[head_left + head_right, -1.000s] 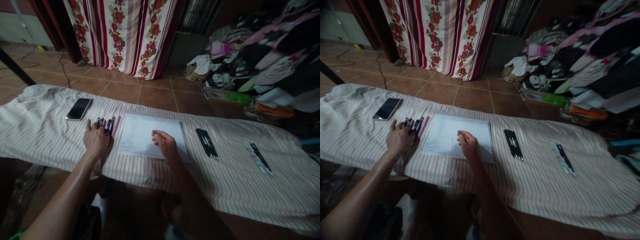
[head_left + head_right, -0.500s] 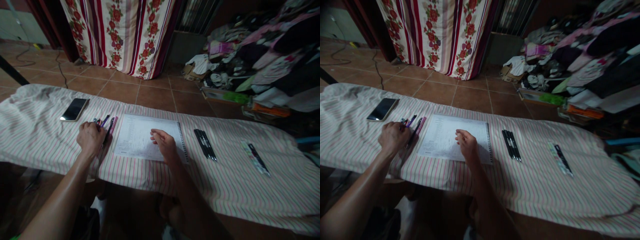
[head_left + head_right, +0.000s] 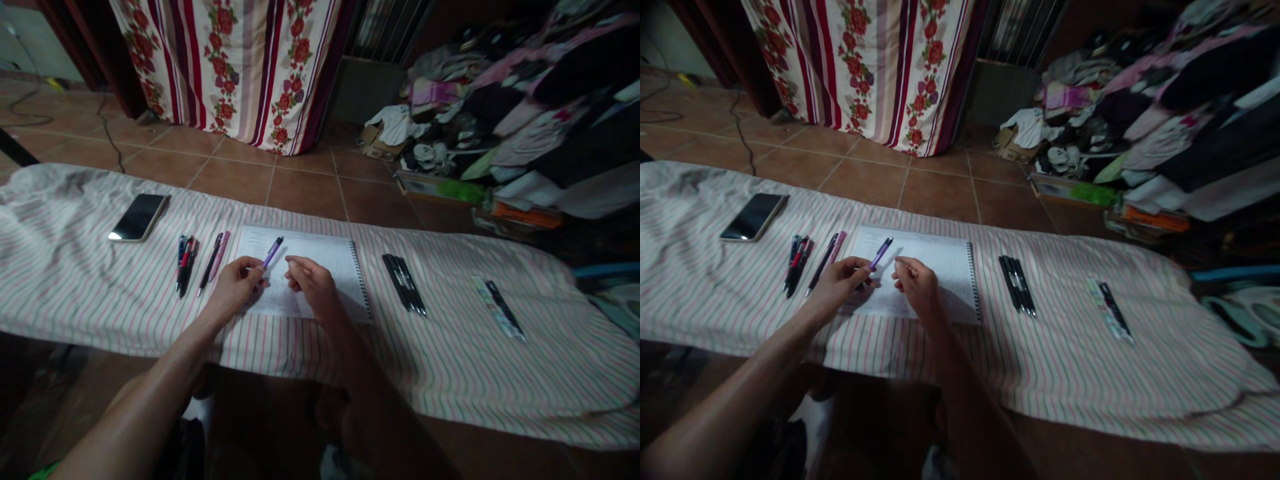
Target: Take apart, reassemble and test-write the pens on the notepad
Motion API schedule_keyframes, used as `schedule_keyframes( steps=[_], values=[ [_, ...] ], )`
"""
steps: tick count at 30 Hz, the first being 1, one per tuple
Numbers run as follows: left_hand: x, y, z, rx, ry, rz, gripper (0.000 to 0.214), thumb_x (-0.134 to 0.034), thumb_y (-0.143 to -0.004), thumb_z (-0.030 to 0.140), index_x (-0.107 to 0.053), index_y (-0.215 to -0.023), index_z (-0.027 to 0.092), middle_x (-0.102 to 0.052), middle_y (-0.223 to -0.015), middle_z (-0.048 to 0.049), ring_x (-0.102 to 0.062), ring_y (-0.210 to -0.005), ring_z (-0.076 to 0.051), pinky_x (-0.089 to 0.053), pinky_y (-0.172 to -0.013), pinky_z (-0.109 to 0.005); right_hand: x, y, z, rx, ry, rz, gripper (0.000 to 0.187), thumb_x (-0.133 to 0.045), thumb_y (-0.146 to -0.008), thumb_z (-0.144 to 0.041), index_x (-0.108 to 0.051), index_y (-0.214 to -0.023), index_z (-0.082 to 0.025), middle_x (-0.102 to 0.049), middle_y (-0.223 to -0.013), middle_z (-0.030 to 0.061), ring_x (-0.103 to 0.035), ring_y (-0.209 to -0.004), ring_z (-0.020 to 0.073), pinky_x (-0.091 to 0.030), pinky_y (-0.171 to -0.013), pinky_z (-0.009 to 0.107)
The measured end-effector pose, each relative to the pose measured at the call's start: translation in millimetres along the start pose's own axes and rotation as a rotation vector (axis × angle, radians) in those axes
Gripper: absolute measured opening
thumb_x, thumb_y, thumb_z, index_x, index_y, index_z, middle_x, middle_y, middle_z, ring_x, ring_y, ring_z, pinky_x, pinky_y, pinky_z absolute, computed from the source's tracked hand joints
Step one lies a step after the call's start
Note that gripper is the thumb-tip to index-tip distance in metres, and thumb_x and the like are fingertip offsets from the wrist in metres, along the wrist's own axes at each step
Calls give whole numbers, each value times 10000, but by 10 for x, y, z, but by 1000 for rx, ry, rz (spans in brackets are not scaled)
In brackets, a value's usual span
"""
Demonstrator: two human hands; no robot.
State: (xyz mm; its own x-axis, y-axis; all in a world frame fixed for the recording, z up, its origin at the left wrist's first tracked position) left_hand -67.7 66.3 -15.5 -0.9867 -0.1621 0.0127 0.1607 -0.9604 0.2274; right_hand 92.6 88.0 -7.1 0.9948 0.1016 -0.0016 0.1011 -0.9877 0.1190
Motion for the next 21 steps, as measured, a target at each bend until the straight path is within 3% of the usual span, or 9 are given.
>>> schedule_keyframes(
  steps=[3,6,9,15,21],
  values=[
    [-199,61,-21,26,6,-97,211,-687,-668,315,-587,-760,154,-607,-500,-4,-494,-406,-97,-352,-429,-208,-73,20,-28,0,9,-93,333,-604,-720,-493,-627,-788,-168,-540,-570,-40,-465,-471,73,-353,-458,207],
    [-293,87,-7,25,45,-173,244,-713,-655,336,-602,-770,152,-609,-504,-2,-474,-399,-87,-328,-416,-201,-71,20,-41,22,34,-102,330,-616,-718,-501,-583,-667,-177,-459,-504,-60,-401,-440,66,-302,-437,209],
    [-316,97,28,25,104,-222,276,-713,-673,389,-633,-768,143,-634,-550,-22,-511,-451,-95,-363,-454,-209,11,1,-25,17,7,-10,300,-626,-718,-467,-591,-666,-173,-462,-506,-56,-398,-440,65,-306,-436,208],
    [-238,63,-5,71,179,-164,341,-635,-761,459,-657,-791,120,-686,-678,-68,-585,-525,-112,-416,-512,-217,229,-30,36,-41,-165,215,325,-633,-705,-471,-638,-802,-161,-549,-604,-25,-456,-477,63,-358,-441,192],
    [-251,31,-51,98,314,-183,267,-642,-773,354,-645,-855,100,-703,-786,-91,-616,-557,-116,-432,-509,-214,361,-44,46,-38,-230,296,348,-655,-689,-479,-645,-849,-170,-592,-632,-20,-491,-487,67,-380,-448,192]
  ],
)
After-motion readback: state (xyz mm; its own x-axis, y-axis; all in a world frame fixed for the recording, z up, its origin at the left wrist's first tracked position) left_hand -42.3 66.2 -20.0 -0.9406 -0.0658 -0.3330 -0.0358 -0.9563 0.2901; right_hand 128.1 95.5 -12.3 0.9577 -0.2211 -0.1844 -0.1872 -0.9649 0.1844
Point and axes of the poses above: each hand's wrist, its own y-axis away from the middle knuckle, its own x-axis out of the back of the hand, z = x × y, the point moved 7 cm from there along -y, towards the middle knuckle
